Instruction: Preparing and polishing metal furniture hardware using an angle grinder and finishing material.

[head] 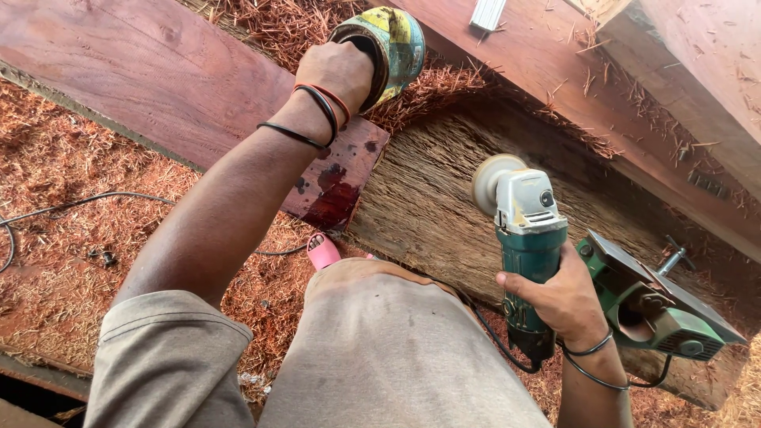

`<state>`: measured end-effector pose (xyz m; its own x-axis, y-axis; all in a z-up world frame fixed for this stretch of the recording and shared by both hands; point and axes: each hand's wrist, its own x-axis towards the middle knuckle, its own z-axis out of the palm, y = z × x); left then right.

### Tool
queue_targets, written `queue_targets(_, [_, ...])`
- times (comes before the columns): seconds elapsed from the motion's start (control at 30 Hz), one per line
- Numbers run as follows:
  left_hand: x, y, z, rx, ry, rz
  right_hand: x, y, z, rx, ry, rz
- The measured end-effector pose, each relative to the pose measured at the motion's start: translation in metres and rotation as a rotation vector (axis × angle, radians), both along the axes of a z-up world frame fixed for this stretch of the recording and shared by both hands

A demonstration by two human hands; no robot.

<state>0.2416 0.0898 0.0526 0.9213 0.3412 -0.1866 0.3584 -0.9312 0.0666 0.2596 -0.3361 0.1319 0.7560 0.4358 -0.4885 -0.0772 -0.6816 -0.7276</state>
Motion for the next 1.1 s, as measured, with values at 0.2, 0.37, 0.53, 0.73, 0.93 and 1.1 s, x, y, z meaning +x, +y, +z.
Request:
queue_targets(0.2, [-0.005, -0.001, 0.002, -0.038, -0.029, 0.025, 0.000, -0.002, -0.002, -0.023, -0.013, -0.009])
queue_targets(0.37, [-0.035, -0.005, 0.020, -0.129, -0.059, 0.079, 0.000, -0.004, -0.003, -0.053, -0.023, 0.017])
queue_targets(0.53, [-0.124, -0.012, 0.062, -0.225, -0.317, 0.257, 0.001, 0.001, -0.001, -0.002, -0.020, 0.062])
queue_targets(0.73, [-0.235, -0.042, 0.014, -0.922, -0.470, 0.615, -0.005, 0.025, 0.010, -0.073, -0.021, 0.120])
queue_targets(0.93, [-0.255, -0.111, -0.051, -1.480, -0.314, 0.966, -0.020, 0.077, 0.028, -0.265, -0.092, 0.308])
queue_targets(1.1, [-0.239, -0.106, -0.046, -1.363, -0.433, 0.888, -0.037, 0.120, 0.039, -0.326, -0.153, 0.491])
